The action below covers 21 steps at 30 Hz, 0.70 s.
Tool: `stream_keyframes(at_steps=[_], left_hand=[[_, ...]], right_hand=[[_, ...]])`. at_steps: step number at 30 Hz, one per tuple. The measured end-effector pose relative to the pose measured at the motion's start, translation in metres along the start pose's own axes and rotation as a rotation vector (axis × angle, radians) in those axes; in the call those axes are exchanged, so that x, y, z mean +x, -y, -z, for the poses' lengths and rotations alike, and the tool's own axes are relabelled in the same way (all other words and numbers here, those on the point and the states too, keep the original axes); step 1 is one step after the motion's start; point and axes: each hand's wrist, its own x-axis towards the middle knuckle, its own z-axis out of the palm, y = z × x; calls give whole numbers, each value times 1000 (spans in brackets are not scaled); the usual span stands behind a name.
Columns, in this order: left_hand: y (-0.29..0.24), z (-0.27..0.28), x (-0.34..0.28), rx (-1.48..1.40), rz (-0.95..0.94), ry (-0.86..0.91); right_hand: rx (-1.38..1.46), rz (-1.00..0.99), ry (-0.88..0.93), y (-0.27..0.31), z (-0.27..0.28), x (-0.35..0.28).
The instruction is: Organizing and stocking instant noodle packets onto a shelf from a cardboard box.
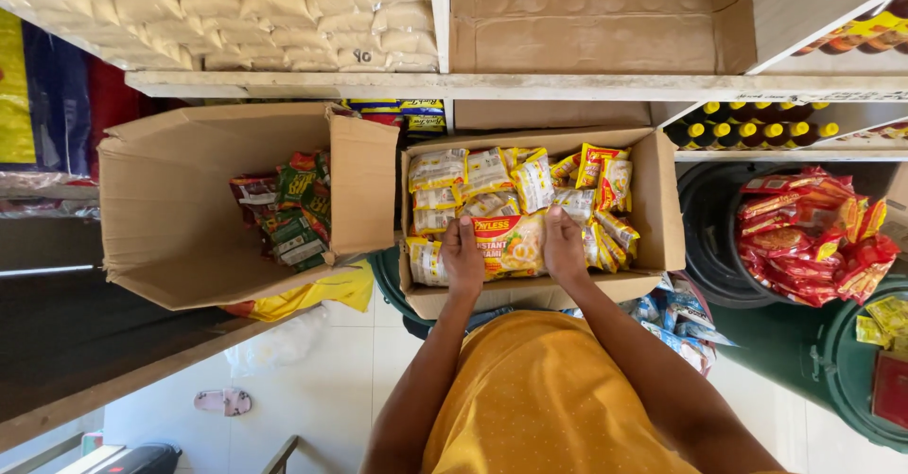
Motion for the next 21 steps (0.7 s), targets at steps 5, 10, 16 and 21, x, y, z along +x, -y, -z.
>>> stream_keyframes(at_steps=[5,10,16,21], left_hand=[[4,-1,-5,214,-59,-72],[-3,-4,-9,-254,-38,-155],[-59,4,-9,-251,261,517],[-52,2,4,-442,421,494]], right_hand=[[86,-11,74,16,-8,-4],[247,28,49,7,-12,7],[299,-7,93,30,-2,19],[3,181,-10,37,24,22]])
